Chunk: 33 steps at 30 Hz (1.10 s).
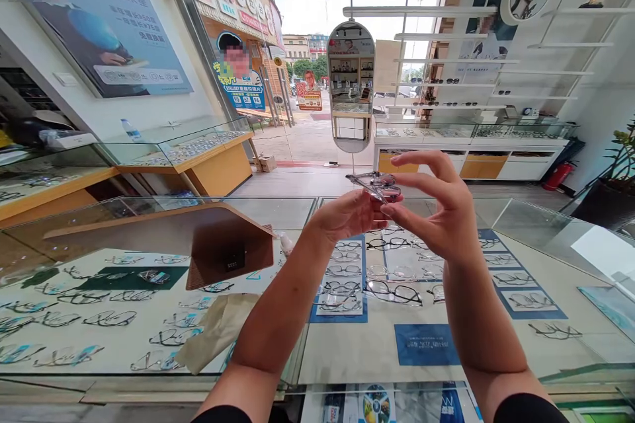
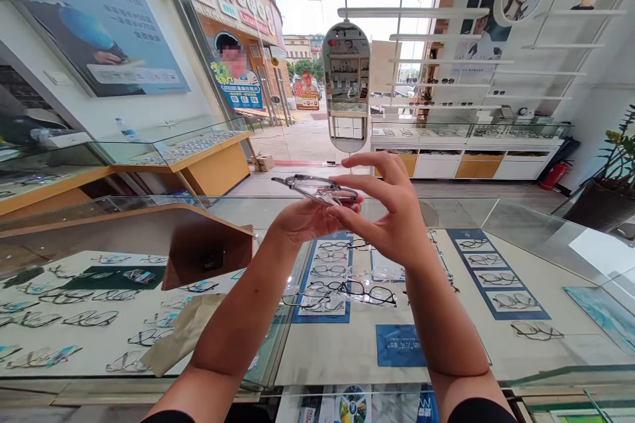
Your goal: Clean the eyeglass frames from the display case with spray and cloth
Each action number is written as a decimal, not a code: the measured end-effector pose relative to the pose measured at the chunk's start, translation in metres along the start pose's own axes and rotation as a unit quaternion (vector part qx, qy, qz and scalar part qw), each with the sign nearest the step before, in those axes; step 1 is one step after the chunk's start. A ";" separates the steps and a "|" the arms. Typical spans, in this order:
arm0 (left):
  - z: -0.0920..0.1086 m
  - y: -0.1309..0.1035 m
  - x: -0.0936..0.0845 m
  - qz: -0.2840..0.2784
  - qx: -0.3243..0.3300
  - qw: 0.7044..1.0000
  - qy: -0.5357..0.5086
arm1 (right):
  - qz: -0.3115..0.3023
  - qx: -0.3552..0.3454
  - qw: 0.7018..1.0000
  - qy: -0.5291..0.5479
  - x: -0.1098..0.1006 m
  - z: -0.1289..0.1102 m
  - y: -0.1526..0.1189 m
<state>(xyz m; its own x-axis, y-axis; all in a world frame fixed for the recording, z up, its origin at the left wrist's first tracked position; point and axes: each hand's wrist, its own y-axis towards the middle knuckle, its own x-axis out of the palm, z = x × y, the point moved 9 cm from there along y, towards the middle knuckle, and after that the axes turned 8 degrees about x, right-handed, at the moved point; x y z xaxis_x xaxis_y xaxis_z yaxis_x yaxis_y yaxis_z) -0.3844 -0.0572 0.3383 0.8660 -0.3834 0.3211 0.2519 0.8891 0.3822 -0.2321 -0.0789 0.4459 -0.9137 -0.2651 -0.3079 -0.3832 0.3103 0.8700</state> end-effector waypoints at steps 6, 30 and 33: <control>-0.004 -0.001 0.008 0.002 -0.026 0.998 0.050 | -0.005 0.040 0.999 0.022 -0.002 0.000 -0.004; -0.090 -0.251 -0.035 0.387 -0.050 0.865 0.315 | -0.376 0.222 0.861 -0.261 0.073 0.127 -0.110; -0.093 -0.265 -0.041 0.380 -0.036 0.846 0.372 | -0.387 0.250 0.825 -0.327 0.081 0.156 -0.132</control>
<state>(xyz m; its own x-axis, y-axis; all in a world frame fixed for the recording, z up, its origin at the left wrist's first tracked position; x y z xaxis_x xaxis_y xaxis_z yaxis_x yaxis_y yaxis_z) -0.4463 -0.2540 0.1436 0.8153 0.5456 -0.1938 -0.4973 0.8313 0.2482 -0.2763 0.0013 0.2459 -0.1843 -0.0626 -0.9809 -0.7448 0.6601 0.0978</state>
